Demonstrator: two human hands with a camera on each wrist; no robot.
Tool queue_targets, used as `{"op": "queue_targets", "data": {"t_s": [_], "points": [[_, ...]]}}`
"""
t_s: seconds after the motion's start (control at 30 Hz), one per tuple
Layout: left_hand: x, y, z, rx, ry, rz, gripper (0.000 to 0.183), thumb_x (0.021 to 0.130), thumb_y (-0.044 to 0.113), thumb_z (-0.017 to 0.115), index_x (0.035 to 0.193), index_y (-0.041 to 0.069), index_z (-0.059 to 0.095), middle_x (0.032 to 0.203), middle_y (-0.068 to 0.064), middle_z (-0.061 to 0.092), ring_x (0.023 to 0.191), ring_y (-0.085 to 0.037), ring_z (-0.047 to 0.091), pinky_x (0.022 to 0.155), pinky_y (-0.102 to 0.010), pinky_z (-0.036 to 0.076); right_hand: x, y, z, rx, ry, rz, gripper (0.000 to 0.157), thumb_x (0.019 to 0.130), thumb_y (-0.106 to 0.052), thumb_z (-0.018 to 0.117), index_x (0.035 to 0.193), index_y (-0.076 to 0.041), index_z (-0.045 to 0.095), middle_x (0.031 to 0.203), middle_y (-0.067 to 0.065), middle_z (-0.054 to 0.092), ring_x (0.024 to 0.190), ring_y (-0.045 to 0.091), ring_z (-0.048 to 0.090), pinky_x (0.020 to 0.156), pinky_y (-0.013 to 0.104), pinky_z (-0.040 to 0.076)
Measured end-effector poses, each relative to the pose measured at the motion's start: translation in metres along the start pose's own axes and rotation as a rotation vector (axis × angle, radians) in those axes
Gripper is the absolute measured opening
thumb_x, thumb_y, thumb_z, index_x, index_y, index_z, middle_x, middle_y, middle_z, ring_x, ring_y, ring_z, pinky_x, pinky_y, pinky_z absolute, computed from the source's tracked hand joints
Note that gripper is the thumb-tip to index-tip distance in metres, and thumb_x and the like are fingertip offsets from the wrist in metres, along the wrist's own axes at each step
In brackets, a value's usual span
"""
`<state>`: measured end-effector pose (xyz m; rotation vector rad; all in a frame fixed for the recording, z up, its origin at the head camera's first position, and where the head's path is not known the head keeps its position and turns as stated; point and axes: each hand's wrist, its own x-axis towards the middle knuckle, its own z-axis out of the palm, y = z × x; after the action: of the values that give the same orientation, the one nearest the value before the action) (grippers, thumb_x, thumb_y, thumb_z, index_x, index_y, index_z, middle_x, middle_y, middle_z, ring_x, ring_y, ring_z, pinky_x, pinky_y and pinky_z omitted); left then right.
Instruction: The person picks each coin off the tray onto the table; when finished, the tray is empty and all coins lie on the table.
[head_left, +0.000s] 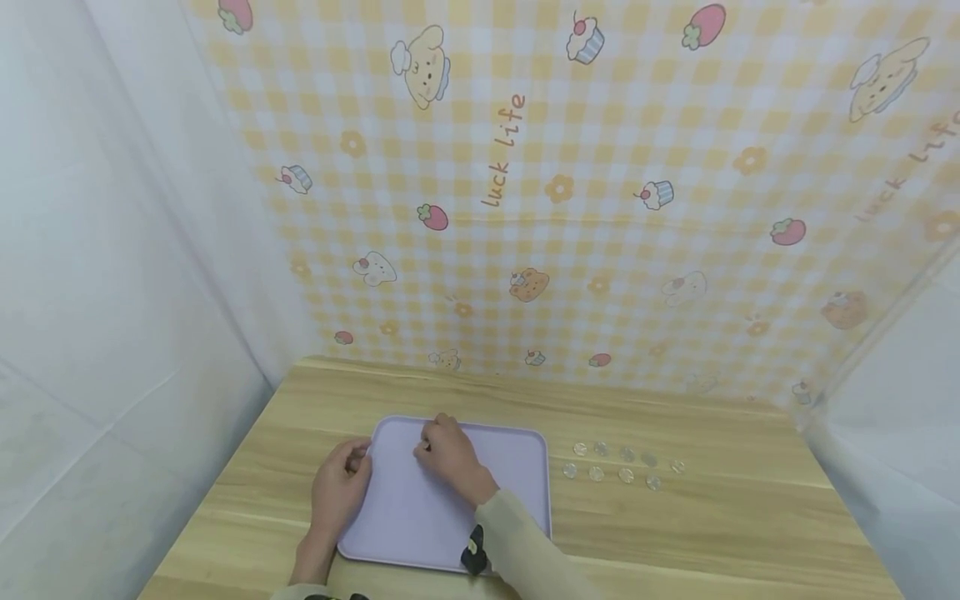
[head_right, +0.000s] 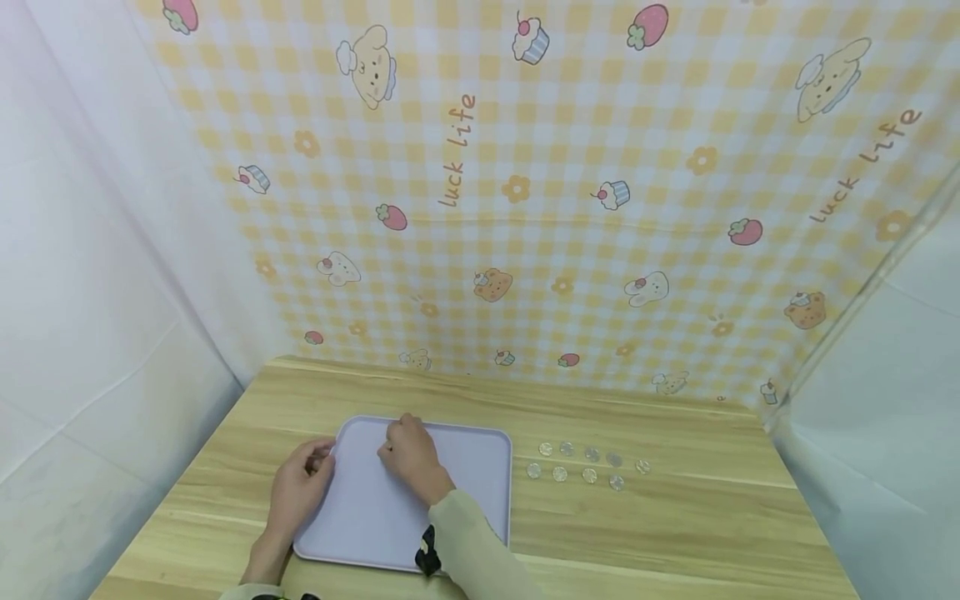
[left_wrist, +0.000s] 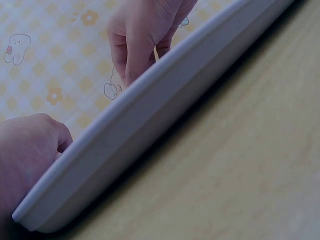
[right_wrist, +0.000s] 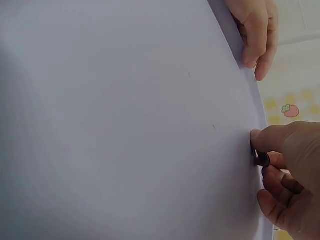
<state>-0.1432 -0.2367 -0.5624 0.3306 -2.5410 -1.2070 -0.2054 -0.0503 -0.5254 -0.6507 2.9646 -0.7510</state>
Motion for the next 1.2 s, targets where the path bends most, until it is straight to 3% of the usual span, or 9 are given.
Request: {"op": "queue_targets", "data": {"t_s": [0.33,0.6,1.2], "points": [[-0.001,0.003,0.0,-0.007,-0.002,0.002,0.028,0.093,0.009,0.062,0.12,0.007,0.067,0.101,-0.007,0.07,0.082,-0.014,0.059,0.066,-0.02,0.05,-0.006,0.006,-0.002,0.032,0.079,-0.029,0.015,0.085,-0.014,0.069,0.095,-0.005,0.076,0.091,0.003,0.063,0.081,0.012,0.054,0.075,0.024,0.05],[-0.001,0.003,0.0,-0.001,0.003,0.014,0.027,0.093,0.009,0.062,0.12,0.008,0.067,0.101,-0.007,0.071,0.082,-0.013,0.059,0.067,-0.02,0.05,-0.014,0.005,-0.019,0.094,0.155,-0.025,0.019,0.087,-0.019,0.072,0.1,-0.006,0.075,0.095,0.003,0.065,0.084,0.012,0.059,0.077,0.025,0.054],[-0.002,0.002,-0.001,0.004,0.008,0.026,0.028,0.093,0.008,0.062,0.12,0.007,0.067,0.1,-0.008,0.07,0.081,-0.013,0.059,0.066,-0.019,0.05,-0.036,0.01,-0.049,0.244,0.231,-0.023,0.023,0.089,-0.025,0.072,0.106,-0.01,0.074,0.098,-0.003,0.066,0.084,0.008,0.058,0.072,0.018,0.05]]}}
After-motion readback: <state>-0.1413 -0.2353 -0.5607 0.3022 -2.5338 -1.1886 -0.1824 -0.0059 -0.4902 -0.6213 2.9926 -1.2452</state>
